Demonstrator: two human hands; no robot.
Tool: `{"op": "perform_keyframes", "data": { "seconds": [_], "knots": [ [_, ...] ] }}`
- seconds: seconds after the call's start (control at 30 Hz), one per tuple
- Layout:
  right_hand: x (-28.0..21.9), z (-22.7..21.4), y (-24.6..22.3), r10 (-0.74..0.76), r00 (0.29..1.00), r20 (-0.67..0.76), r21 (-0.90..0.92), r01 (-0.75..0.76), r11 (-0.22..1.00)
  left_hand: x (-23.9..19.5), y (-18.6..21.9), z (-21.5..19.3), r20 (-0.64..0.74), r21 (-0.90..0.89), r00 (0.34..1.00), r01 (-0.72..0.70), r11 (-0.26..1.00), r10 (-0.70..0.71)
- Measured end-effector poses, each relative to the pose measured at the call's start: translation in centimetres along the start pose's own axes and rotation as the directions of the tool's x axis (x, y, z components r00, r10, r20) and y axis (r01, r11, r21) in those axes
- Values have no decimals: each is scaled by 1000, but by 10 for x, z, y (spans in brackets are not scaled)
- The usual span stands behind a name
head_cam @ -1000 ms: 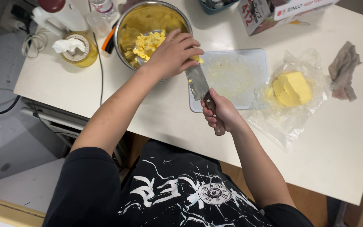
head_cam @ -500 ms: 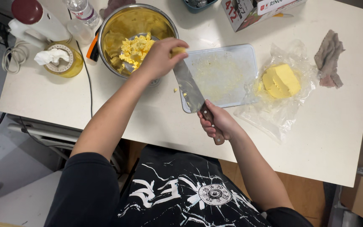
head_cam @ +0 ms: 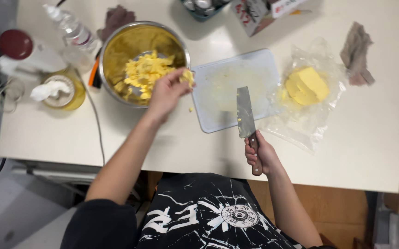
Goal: The person cuts small pieces of butter from a large block using a knife on a cutting board and places the pieces into a metal bowl.
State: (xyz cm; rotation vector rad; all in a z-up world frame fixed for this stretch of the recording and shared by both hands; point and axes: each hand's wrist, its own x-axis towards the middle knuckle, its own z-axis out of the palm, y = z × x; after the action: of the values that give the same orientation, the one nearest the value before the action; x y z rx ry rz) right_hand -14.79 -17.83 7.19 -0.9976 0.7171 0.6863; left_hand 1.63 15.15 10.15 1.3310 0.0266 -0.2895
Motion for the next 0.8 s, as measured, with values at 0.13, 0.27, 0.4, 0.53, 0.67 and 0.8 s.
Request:
{"op": "perform_keyframes", "data": {
  "seconds": [0.13, 0.27, 0.4, 0.53, 0.67, 0.8],
  "knots": [
    [-12, -36, 15, -30, 996, -83, 74, 36, 997, 5, -79, 63, 163, -7, 986, 47, 999, -45],
    [-34, -74, 14, -89, 980, -180, 97, 107, 990, 12, -142, 133, 160, -39, 934, 329, 944, -319],
    [-68, -121, 4, -181, 931, -317, 81, 217, 973, 20, -150, 208, 170, 177, 956, 207, 962, -237],
    [-90, -171, -12, -194, 912, -361, 72, 235, 969, 51, -134, 284, 240, 420, 967, -186, 888, 89],
    [-93, -214, -23, -179, 907, -382, 65, 220, 973, 97, -142, 333, 447, 586, 867, -469, 661, 219],
    [-90, -242, -35, -178, 929, -324, 83, 215, 973, 146, -162, 360, 751, 618, 653, -748, 241, 101]
  ]
}}
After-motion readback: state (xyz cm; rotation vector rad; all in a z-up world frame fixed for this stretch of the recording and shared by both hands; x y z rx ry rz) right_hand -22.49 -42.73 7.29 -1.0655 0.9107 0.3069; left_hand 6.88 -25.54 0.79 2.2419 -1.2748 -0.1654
